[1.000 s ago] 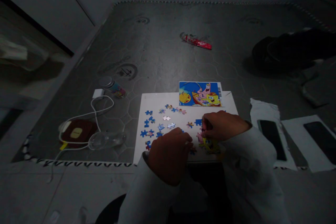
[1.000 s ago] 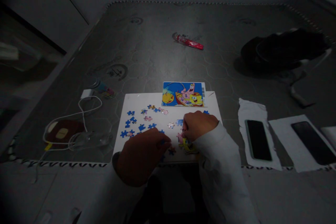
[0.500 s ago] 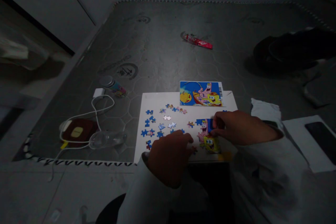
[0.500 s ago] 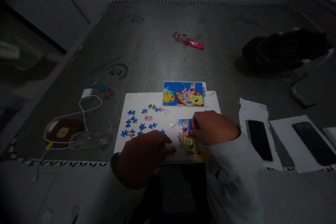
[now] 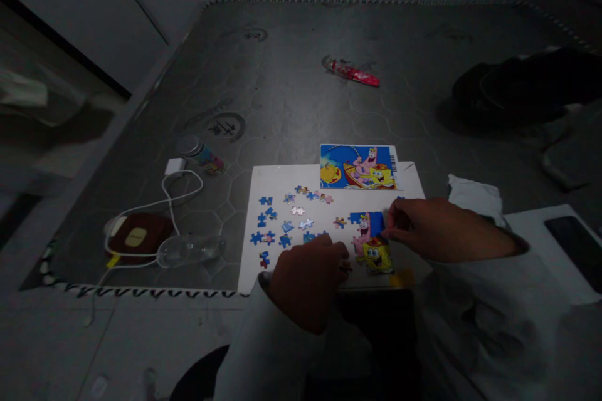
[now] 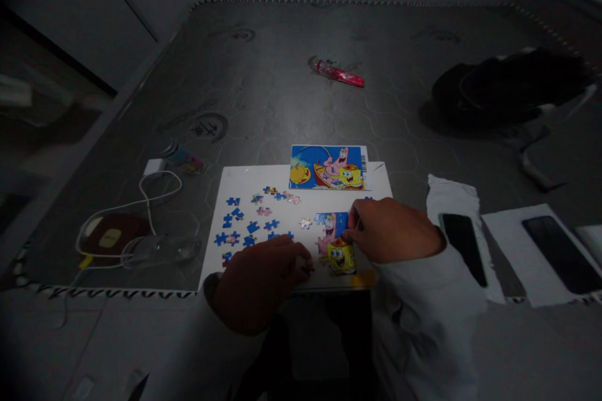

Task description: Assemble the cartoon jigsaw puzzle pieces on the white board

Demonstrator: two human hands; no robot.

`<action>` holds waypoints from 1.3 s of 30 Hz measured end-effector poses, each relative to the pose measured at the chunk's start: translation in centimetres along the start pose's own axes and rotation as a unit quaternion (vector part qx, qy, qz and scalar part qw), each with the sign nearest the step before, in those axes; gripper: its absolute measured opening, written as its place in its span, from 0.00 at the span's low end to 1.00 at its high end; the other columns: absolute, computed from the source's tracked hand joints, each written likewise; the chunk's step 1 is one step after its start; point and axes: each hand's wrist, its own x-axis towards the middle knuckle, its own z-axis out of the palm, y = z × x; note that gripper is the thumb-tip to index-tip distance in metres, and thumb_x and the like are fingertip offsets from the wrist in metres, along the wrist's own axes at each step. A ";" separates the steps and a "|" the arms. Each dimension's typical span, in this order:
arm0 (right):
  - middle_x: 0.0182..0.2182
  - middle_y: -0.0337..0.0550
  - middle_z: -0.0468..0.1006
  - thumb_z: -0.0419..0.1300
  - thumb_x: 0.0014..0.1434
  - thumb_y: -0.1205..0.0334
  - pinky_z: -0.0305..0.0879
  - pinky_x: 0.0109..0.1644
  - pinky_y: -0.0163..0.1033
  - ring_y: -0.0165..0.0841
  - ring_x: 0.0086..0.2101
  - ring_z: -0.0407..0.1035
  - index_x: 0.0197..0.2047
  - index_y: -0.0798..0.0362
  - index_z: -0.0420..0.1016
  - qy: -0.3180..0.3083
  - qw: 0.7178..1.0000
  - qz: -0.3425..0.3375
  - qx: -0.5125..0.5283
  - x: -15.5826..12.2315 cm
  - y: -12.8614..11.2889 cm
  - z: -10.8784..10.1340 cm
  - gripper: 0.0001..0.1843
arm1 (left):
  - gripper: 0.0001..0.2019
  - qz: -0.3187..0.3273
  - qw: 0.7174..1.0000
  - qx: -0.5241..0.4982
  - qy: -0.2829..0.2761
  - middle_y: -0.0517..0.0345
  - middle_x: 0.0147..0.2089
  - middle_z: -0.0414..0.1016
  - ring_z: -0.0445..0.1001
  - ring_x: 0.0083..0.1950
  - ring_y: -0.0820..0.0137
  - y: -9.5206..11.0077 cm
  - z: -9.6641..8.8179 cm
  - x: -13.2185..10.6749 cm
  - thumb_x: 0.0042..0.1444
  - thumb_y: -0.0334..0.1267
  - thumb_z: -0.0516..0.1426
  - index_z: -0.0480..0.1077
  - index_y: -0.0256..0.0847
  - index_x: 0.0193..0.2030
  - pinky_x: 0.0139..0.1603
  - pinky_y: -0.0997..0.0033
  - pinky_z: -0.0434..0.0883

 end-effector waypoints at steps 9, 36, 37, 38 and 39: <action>0.38 0.44 0.83 0.62 0.61 0.52 0.61 0.34 0.43 0.41 0.37 0.75 0.36 0.46 0.78 0.010 1.000 -0.019 0.008 0.0 -0.2 0.1 0.08 | 0.08 -0.007 1.000 0.006 -0.011 0.60 0.47 0.79 0.82 0.44 0.56 0.1 -0.1 -0.1 0.65 0.39 0.58 0.79 0.52 0.45 0.41 0.56 0.76; 0.36 0.44 0.83 0.62 0.60 0.47 0.59 0.31 0.41 0.39 0.35 0.76 0.36 0.46 0.79 0.035 0.999 -0.035 0.004 0.0 -0.5 0.3 0.12 | 0.05 0.008 1.000 -0.013 0.017 0.63 0.54 0.74 0.81 0.43 0.65 -0.3 0.7 0.5 0.62 0.38 0.63 0.77 0.49 0.44 0.40 0.64 0.75; 0.35 0.43 0.83 0.62 0.60 0.47 0.59 0.31 0.41 0.39 0.35 0.76 0.35 0.46 0.79 0.038 0.999 -0.035 0.003 0.0 -0.5 0.3 0.13 | 0.05 0.005 1.000 -0.012 0.013 0.63 0.56 0.74 0.81 0.43 0.65 -0.2 0.6 0.5 0.61 0.38 0.64 0.77 0.49 0.45 0.40 0.64 0.75; 0.35 0.43 0.83 0.62 0.60 0.47 0.59 0.31 0.40 0.39 0.35 0.75 0.35 0.46 0.79 0.039 0.999 -0.033 0.003 0.0 -0.5 0.4 0.13 | 0.06 0.003 1.000 -0.011 0.010 0.62 0.57 0.73 0.81 0.43 0.65 -0.2 0.5 0.5 0.61 0.38 0.64 0.76 0.49 0.45 0.40 0.64 0.75; 0.35 0.43 0.83 0.62 0.60 0.47 0.59 0.31 0.41 0.39 0.35 0.75 0.36 0.46 0.78 0.036 0.999 -0.031 0.002 0.0 -0.4 0.4 0.13 | 0.07 0.003 1.000 -0.008 0.007 0.62 0.57 0.73 0.81 0.43 0.65 -0.1 0.4 0.5 0.61 0.38 0.64 0.76 0.49 0.45 0.40 0.64 0.76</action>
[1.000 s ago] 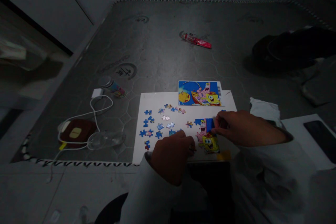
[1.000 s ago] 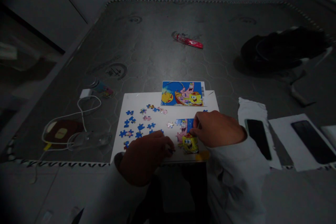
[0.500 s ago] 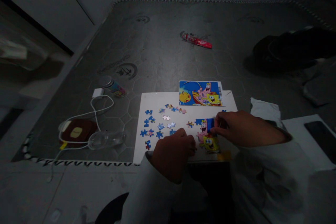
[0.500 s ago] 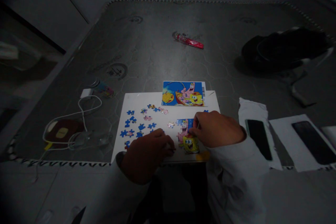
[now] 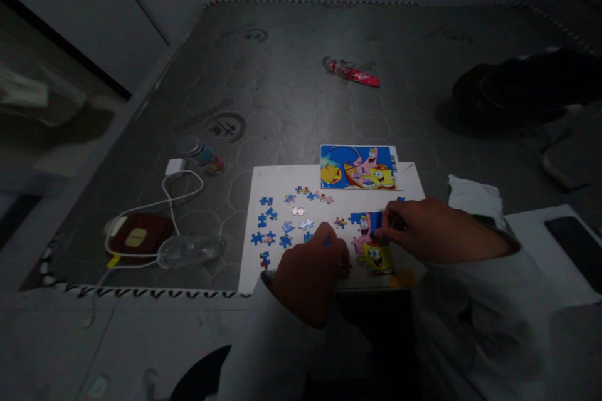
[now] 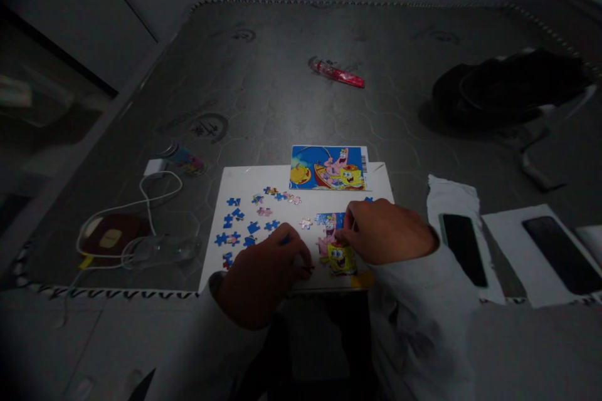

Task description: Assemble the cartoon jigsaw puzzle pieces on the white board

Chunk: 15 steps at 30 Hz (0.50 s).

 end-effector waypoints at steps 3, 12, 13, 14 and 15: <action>0.36 0.43 0.82 0.62 0.61 0.47 0.60 0.33 0.41 0.40 0.37 0.75 0.37 0.46 0.78 -0.019 1.000 0.004 0.005 0.0 -0.1 -0.2 0.12 | 0.07 0.005 1.000 0.009 -0.006 0.61 0.57 0.73 0.82 0.44 0.62 0.2 -0.1 0.0 0.61 0.39 0.64 0.75 0.47 0.46 0.40 0.62 0.76; 0.36 0.42 0.82 0.62 0.61 0.48 0.61 0.34 0.42 0.40 0.37 0.75 0.36 0.46 0.77 -0.034 0.999 0.006 0.014 -0.1 -0.3 -0.6 0.11 | 0.10 0.004 1.000 0.017 0.003 0.61 0.55 0.75 0.81 0.46 0.61 0.0 -0.2 -0.1 0.62 0.42 0.64 0.74 0.48 0.49 0.41 0.62 0.76; 0.36 0.43 0.83 0.62 0.61 0.48 0.61 0.34 0.42 0.40 0.37 0.75 0.36 0.46 0.77 -0.030 0.999 0.004 0.012 -0.1 -0.2 -0.5 0.11 | 0.11 0.007 1.000 0.015 0.002 0.61 0.55 0.75 0.81 0.47 0.61 0.0 -0.3 -0.1 0.62 0.42 0.64 0.74 0.49 0.50 0.41 0.63 0.76; 0.37 0.43 0.83 0.62 0.60 0.48 0.61 0.34 0.43 0.41 0.37 0.75 0.36 0.46 0.78 -0.024 1.000 0.004 0.011 -0.1 -0.2 -0.4 0.11 | 0.12 0.011 1.000 0.011 0.001 0.61 0.56 0.75 0.81 0.47 0.62 0.0 -0.3 -0.2 0.62 0.42 0.64 0.74 0.50 0.51 0.42 0.64 0.76; 0.37 0.44 0.83 0.63 0.60 0.48 0.61 0.34 0.43 0.41 0.37 0.75 0.36 0.46 0.78 -0.020 1.000 0.002 0.010 -0.1 -0.1 -0.3 0.12 | 0.12 0.013 1.000 0.007 0.001 0.62 0.56 0.75 0.81 0.47 0.62 -0.1 -0.3 -0.2 0.62 0.42 0.64 0.74 0.50 0.51 0.42 0.64 0.75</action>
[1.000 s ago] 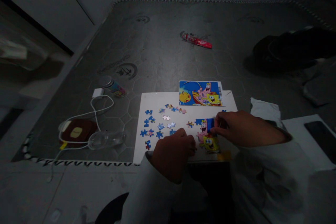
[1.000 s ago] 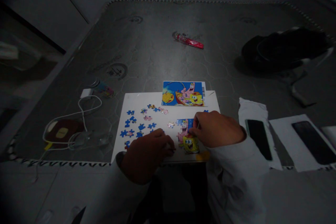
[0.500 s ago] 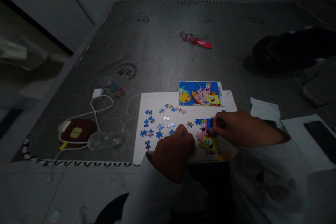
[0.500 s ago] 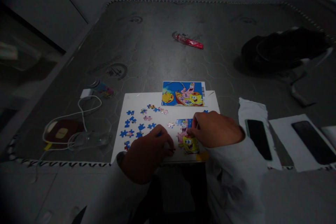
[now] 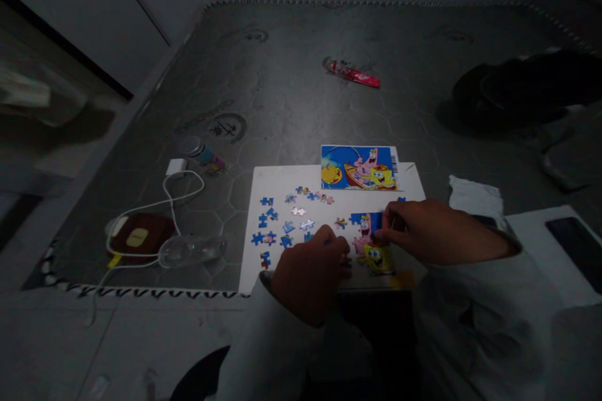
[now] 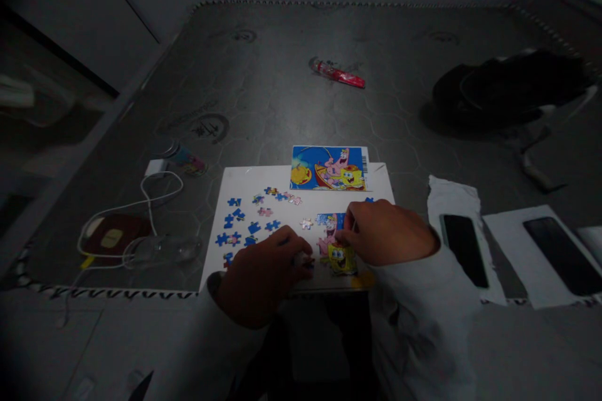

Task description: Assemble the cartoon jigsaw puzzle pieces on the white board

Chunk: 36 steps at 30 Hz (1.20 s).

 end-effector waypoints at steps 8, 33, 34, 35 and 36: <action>0.38 0.43 0.82 0.62 0.61 0.45 0.59 0.34 0.42 0.41 0.38 0.75 0.37 0.45 0.77 -0.013 1.000 0.012 -0.007 0.1 -0.1 0.0 0.13 | 0.06 -0.001 1.000 0.015 -0.003 0.61 0.54 0.76 0.81 0.45 0.62 0.2 0.1 0.2 0.63 0.40 0.63 0.75 0.47 0.46 0.40 0.64 0.75; 0.46 0.51 0.83 0.62 0.63 0.59 0.67 0.42 0.44 0.46 0.46 0.77 0.51 0.47 0.78 -0.087 0.985 -0.097 -0.114 -0.8 -6.9 -0.3 0.13 | 0.19 0.028 0.999 0.017 0.028 0.59 0.51 0.78 0.80 0.48 0.57 -4.5 -0.1 0.0 0.54 0.49 0.68 0.72 0.50 0.51 0.40 0.63 0.72; 0.46 0.52 0.83 0.62 0.64 0.60 0.67 0.42 0.44 0.46 0.46 0.78 0.51 0.48 0.79 -0.092 0.984 -0.097 -0.116 -0.9 -7.2 -0.4 0.13 | 0.19 0.031 0.999 0.012 0.034 0.59 0.51 0.78 0.80 0.48 0.57 -4.7 0.0 0.1 0.54 0.49 0.68 0.72 0.50 0.50 0.40 0.63 0.72; 0.45 0.53 0.83 0.61 0.64 0.60 0.67 0.42 0.45 0.46 0.46 0.78 0.50 0.48 0.80 -0.097 0.984 -0.095 -0.117 -1.0 -7.5 -0.4 0.12 | 0.19 0.032 0.999 0.008 0.036 0.59 0.50 0.78 0.80 0.48 0.58 -4.7 0.0 0.1 0.54 0.50 0.68 0.72 0.50 0.50 0.40 0.63 0.72; 0.43 0.54 0.83 0.62 0.63 0.61 0.68 0.41 0.45 0.47 0.44 0.78 0.49 0.49 0.81 -0.099 0.984 -0.091 -0.116 -1.0 -7.8 -0.4 0.12 | 0.19 0.032 0.999 0.006 0.038 0.59 0.50 0.78 0.80 0.48 0.58 -4.8 0.1 0.2 0.54 0.50 0.68 0.72 0.50 0.50 0.40 0.63 0.72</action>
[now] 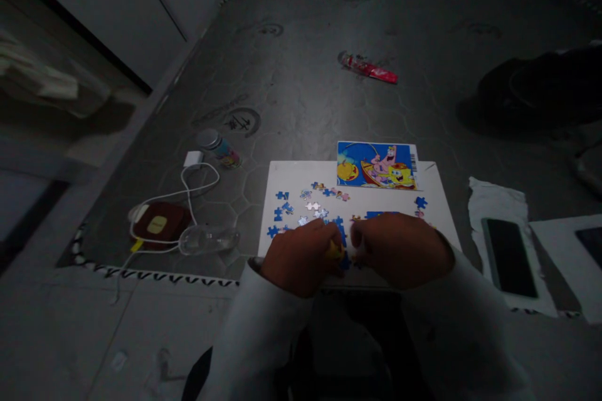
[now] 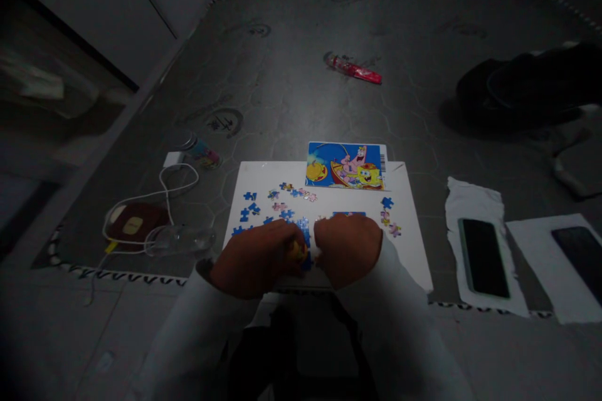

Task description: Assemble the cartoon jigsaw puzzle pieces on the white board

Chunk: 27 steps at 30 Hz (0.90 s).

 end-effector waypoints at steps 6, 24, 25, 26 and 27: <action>0.40 0.52 0.84 0.65 0.61 0.59 0.67 0.41 0.43 0.46 0.43 0.79 0.45 0.47 0.82 0.005 1.000 0.015 -0.001 0.6 -0.3 0.2 0.09 | 0.21 0.004 1.000 -0.012 -0.010 0.57 0.51 0.78 0.79 0.49 0.56 0.0 -0.3 -0.2 0.53 0.49 0.68 0.73 0.49 0.51 0.42 0.61 0.72; 0.32 0.41 0.82 0.60 0.61 0.53 0.55 0.30 0.41 0.38 0.31 0.74 0.35 0.44 0.78 0.102 0.992 -0.024 0.071 1.6 5.3 3.4 0.07 | 0.08 -0.136 0.982 -0.012 0.134 0.58 0.50 0.80 0.79 0.48 0.60 -3.7 -2.9 -2.8 0.64 0.41 0.61 0.76 0.48 0.49 0.46 0.60 0.71; 0.32 0.41 0.82 0.60 0.61 0.53 0.55 0.30 0.41 0.39 0.31 0.74 0.35 0.43 0.78 0.103 0.992 -0.026 0.073 1.7 5.4 3.5 0.08 | 0.08 -0.139 0.981 -0.009 0.138 0.58 0.50 0.80 0.79 0.48 0.59 -4.1 -3.0 -2.9 0.64 0.40 0.61 0.77 0.48 0.49 0.46 0.60 0.71; 0.32 0.40 0.82 0.60 0.62 0.52 0.56 0.30 0.41 0.39 0.32 0.74 0.35 0.43 0.78 0.103 0.991 -0.029 0.075 1.7 5.5 3.6 0.08 | 0.08 -0.142 0.980 -0.007 0.141 0.58 0.50 0.80 0.79 0.48 0.60 -4.4 -3.1 -3.1 0.63 0.39 0.61 0.77 0.49 0.49 0.46 0.61 0.71; 0.33 0.40 0.82 0.59 0.62 0.51 0.56 0.30 0.42 0.40 0.32 0.74 0.35 0.42 0.78 0.102 0.991 -0.031 0.078 1.8 5.5 3.7 0.08 | 0.08 -0.143 0.980 -0.008 0.142 0.58 0.49 0.80 0.79 0.48 0.60 -4.6 -3.2 -3.2 0.63 0.39 0.62 0.77 0.49 0.49 0.46 0.61 0.71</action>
